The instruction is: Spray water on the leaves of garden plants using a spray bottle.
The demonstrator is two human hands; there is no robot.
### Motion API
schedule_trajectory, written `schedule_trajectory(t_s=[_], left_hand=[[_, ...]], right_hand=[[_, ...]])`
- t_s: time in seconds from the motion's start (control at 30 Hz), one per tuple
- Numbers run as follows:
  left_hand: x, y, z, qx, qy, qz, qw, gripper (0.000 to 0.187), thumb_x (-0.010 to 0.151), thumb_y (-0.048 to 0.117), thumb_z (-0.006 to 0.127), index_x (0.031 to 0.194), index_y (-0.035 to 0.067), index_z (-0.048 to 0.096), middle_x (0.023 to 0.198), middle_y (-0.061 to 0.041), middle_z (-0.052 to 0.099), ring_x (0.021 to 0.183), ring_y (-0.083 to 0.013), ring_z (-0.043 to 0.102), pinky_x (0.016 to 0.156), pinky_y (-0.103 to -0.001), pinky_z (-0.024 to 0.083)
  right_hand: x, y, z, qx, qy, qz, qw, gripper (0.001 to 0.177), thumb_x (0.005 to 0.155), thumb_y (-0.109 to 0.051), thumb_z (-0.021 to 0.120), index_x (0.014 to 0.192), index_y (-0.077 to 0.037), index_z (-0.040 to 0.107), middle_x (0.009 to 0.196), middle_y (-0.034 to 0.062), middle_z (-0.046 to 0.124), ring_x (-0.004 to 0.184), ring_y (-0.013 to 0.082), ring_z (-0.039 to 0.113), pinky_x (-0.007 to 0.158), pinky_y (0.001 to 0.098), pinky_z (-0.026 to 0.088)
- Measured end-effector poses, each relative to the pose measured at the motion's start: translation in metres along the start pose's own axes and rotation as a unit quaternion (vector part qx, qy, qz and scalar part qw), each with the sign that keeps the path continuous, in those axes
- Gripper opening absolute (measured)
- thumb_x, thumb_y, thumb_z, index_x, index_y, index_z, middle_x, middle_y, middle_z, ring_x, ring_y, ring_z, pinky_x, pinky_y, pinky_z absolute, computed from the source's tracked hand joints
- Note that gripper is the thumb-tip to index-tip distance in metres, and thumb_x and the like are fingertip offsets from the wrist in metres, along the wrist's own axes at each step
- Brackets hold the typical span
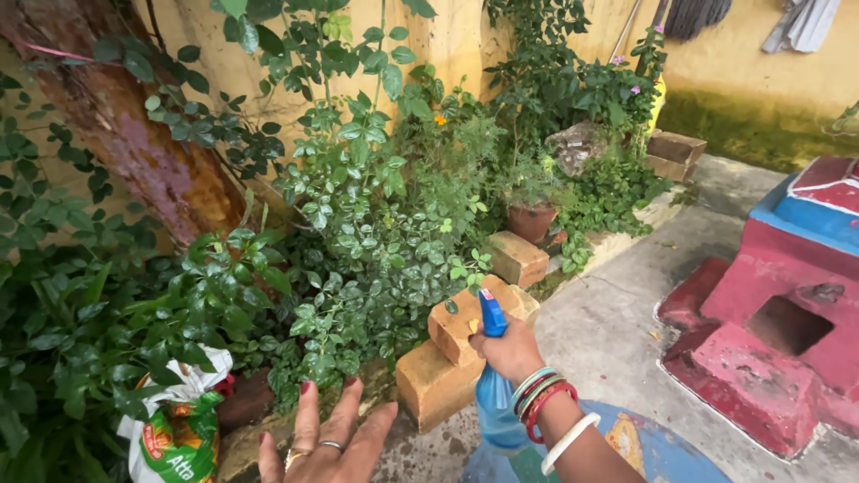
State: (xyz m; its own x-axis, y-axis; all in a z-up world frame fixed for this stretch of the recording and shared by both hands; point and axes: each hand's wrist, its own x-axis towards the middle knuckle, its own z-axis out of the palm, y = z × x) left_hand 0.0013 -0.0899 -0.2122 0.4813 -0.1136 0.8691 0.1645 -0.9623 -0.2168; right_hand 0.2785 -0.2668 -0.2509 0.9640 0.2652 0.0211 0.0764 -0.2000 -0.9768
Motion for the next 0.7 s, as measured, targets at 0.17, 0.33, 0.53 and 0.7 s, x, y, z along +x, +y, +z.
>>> schedule_trajectory(t_s=[0.17,0.33,0.53,0.7], left_hand=[[-0.002,0.002,-0.007,-0.017,-0.002,-0.014,1.0,0.068,0.085,0.068,0.053,0.149,0.046,0.045,0.169,0.004,0.023,0.159,-0.0298,0.013,0.115,-0.067,0.005],[-0.002,0.003,-0.005,-0.023,-0.004,0.004,1.0,0.068,0.087,0.07,0.051,0.15,0.044,0.046,0.169,0.003,0.022,0.159,-0.0315,0.012,0.113,-0.067,0.005],[0.06,0.004,-0.053,-0.097,-0.596,-0.193,0.773,0.067,0.092,0.051,0.063,0.155,0.049,0.041,0.173,0.005,0.013,0.154,-0.0373,-0.005,0.11,-0.077,0.001],[0.055,0.002,-0.056,-0.087,-0.345,-0.075,0.931,0.096,0.075,0.085,0.063,0.156,0.039,0.04,0.173,-0.002,0.018,0.157,-0.0354,0.002,0.111,-0.069,0.004]], right_hand=[[-0.006,-0.016,-0.005,-0.085,0.046,0.018,0.995,0.016,0.076,-0.012,0.079,0.084,-0.001,0.07,0.068,0.0061,0.069,0.061,0.0164,0.065,0.059,0.0322,0.051],[-0.006,-0.002,0.001,0.029,0.018,-0.061,0.998,0.02,0.07,-0.008,0.081,0.087,-0.007,0.071,0.075,-0.0008,0.07,0.069,0.0114,0.065,0.065,0.0292,0.053],[-0.005,-0.011,0.006,-0.063,0.034,-0.011,0.997,0.015,0.073,-0.007,0.078,0.085,-0.002,0.072,0.073,0.007,0.07,0.065,0.0162,0.064,0.062,0.0325,0.052],[-0.004,0.005,0.012,0.017,-0.006,-0.034,0.999,0.02,0.071,-0.011,0.079,0.089,-0.006,0.072,0.077,0.0043,0.071,0.069,0.015,0.066,0.066,0.0324,0.053]])
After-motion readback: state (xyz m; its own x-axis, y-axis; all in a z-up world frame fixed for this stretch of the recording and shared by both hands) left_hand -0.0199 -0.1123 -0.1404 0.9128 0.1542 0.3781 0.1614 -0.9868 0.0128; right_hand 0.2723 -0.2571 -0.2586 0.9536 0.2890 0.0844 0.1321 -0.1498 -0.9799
